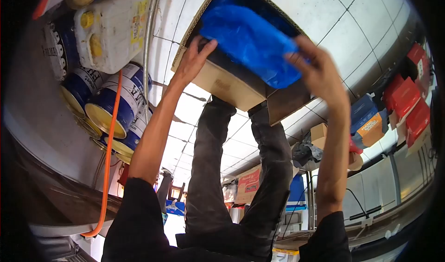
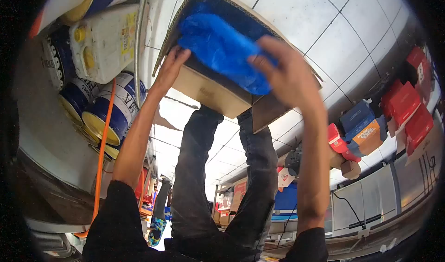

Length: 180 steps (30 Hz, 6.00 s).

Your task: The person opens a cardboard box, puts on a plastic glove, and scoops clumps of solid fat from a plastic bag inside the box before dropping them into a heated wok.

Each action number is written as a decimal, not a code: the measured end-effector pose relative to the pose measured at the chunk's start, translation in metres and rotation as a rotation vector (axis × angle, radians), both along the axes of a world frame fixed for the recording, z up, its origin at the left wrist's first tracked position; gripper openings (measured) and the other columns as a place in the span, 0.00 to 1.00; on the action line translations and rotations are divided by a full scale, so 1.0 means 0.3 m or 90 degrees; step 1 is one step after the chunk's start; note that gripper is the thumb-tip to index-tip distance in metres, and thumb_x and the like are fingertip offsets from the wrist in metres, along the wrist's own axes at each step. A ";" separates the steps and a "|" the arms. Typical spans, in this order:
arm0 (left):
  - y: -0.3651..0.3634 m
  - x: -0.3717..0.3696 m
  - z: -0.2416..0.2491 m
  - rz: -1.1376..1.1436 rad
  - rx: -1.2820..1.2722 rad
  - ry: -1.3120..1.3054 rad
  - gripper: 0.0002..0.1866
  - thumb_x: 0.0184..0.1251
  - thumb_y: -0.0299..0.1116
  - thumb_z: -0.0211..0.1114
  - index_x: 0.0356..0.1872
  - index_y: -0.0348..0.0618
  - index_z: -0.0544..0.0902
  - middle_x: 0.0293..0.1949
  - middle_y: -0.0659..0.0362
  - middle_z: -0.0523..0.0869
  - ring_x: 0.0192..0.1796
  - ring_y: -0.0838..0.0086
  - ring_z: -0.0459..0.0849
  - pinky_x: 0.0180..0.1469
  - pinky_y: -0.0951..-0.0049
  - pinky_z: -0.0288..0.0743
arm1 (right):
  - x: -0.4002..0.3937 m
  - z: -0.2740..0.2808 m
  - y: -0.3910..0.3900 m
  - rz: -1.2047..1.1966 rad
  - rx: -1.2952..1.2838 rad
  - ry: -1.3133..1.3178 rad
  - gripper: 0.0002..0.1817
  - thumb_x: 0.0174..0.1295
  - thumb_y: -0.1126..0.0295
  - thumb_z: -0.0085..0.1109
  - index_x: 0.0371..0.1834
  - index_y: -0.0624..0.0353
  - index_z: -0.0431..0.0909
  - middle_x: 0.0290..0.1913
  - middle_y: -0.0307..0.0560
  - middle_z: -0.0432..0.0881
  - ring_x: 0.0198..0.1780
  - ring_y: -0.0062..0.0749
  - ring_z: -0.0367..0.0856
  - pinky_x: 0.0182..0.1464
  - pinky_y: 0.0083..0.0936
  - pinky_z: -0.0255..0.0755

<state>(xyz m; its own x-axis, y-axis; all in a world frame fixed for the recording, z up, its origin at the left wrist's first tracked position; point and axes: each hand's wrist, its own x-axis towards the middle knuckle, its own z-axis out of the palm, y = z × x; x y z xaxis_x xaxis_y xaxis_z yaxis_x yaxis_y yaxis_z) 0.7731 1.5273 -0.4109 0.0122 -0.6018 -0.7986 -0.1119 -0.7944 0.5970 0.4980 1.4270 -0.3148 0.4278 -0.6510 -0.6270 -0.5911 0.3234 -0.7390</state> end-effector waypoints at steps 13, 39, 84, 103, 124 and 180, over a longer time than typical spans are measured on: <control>0.190 -0.263 0.385 0.716 -0.027 -0.029 0.18 0.69 0.33 0.49 0.58 0.41 0.62 0.54 0.52 0.71 0.53 0.64 0.73 0.54 0.63 0.69 | 0.121 0.297 0.372 0.106 -0.172 -0.099 0.08 0.50 0.78 0.57 0.34 0.59 0.73 0.43 0.46 0.75 0.51 0.43 0.73 0.47 0.35 0.66; 0.211 -0.207 0.778 0.581 -0.010 -0.104 0.23 0.68 0.41 0.53 0.56 0.40 0.61 0.51 0.54 0.72 0.49 0.69 0.74 0.52 0.70 0.67 | 0.146 0.584 0.532 0.282 -0.355 -0.099 0.08 0.47 0.71 0.54 0.29 0.60 0.78 0.43 0.43 0.73 0.53 0.39 0.70 0.52 0.38 0.63; 0.579 -0.052 0.789 0.452 0.078 -0.292 0.21 0.60 0.30 0.45 0.53 0.31 0.70 0.51 0.51 0.73 0.51 0.66 0.70 0.58 0.70 0.58 | -0.090 0.046 -0.141 -0.023 0.069 0.111 0.17 0.63 0.58 0.50 0.39 0.62 0.78 0.39 0.43 0.77 0.45 0.27 0.70 0.53 0.24 0.60; 0.565 0.030 1.134 0.626 0.100 -0.346 0.15 0.62 0.32 0.46 0.45 0.34 0.72 0.44 0.56 0.75 0.45 0.68 0.73 0.51 0.67 0.66 | -0.433 0.344 0.193 -0.170 0.148 0.068 0.15 0.66 0.59 0.46 0.35 0.61 0.73 0.31 0.34 0.72 0.37 0.17 0.65 0.44 0.19 0.59; 0.409 -0.490 1.381 -0.056 -0.255 -0.218 0.05 0.53 0.18 0.52 0.31 0.35 0.75 0.28 0.50 0.77 0.28 0.64 0.76 0.28 0.68 0.69 | -0.397 0.288 0.551 -0.361 -0.092 0.297 0.20 0.53 0.72 0.56 0.51 0.64 0.69 0.50 0.56 0.73 0.51 0.44 0.73 0.53 0.35 0.66; 0.495 -0.225 1.378 -0.168 0.053 0.015 0.20 0.62 0.40 0.54 0.53 0.44 0.69 0.50 0.54 0.73 0.49 0.61 0.75 0.49 0.58 0.69 | -0.648 1.511 1.506 -1.449 -0.227 -0.345 0.18 0.55 0.68 0.55 0.50 0.54 0.69 0.34 0.39 0.77 0.34 0.22 0.76 0.35 0.23 0.69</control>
